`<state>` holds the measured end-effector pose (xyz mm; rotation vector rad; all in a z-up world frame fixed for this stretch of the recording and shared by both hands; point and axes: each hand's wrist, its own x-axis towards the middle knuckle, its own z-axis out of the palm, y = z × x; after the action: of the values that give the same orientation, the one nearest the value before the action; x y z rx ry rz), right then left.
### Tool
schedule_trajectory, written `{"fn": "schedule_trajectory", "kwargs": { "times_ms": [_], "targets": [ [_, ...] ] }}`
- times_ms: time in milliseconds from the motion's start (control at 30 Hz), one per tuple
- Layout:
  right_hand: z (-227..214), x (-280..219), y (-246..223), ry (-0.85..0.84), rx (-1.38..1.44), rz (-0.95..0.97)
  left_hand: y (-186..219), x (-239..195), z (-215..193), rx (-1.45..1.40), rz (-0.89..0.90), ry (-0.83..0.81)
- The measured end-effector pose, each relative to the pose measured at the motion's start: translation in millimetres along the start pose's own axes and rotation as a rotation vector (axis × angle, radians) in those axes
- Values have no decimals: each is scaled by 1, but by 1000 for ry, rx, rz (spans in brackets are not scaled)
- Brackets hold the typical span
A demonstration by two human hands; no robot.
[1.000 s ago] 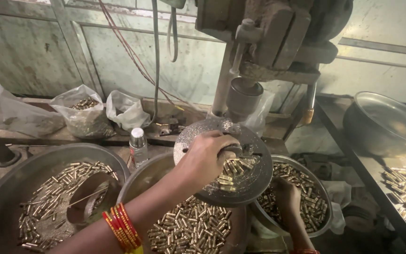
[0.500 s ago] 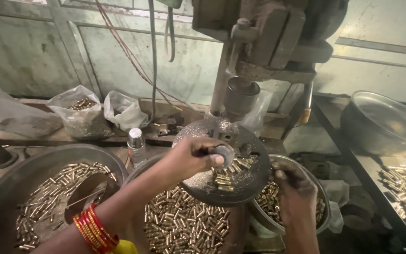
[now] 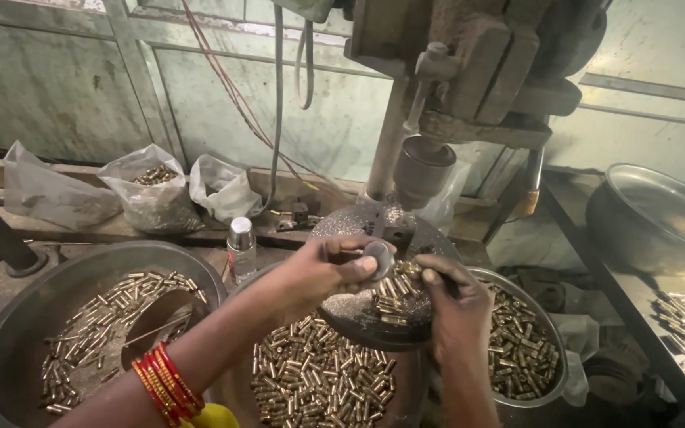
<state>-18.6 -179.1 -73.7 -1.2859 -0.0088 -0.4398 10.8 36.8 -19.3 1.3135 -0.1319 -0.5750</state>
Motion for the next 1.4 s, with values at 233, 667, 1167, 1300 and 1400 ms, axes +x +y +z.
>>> {"fn": "schedule_trajectory", "kwargs": {
  "times_ms": [233,667,1167,1300,1400],
  "targets": [
    [19,2,-2,-57,-157,-101,-2,-3,-4,38,40,80],
    [27,-7,-15,-20,-250,-171,0,-14,7,270,312,43],
    [14,-11,-8,58,-157,-253,-1,-2,29,820,849,320],
    [16,-11,-9,103,-203,-201,4,-5,37,845,880,317],
    [20,-11,-14,90,-237,-301,1,4,26,1026,809,387]
  ]
}}
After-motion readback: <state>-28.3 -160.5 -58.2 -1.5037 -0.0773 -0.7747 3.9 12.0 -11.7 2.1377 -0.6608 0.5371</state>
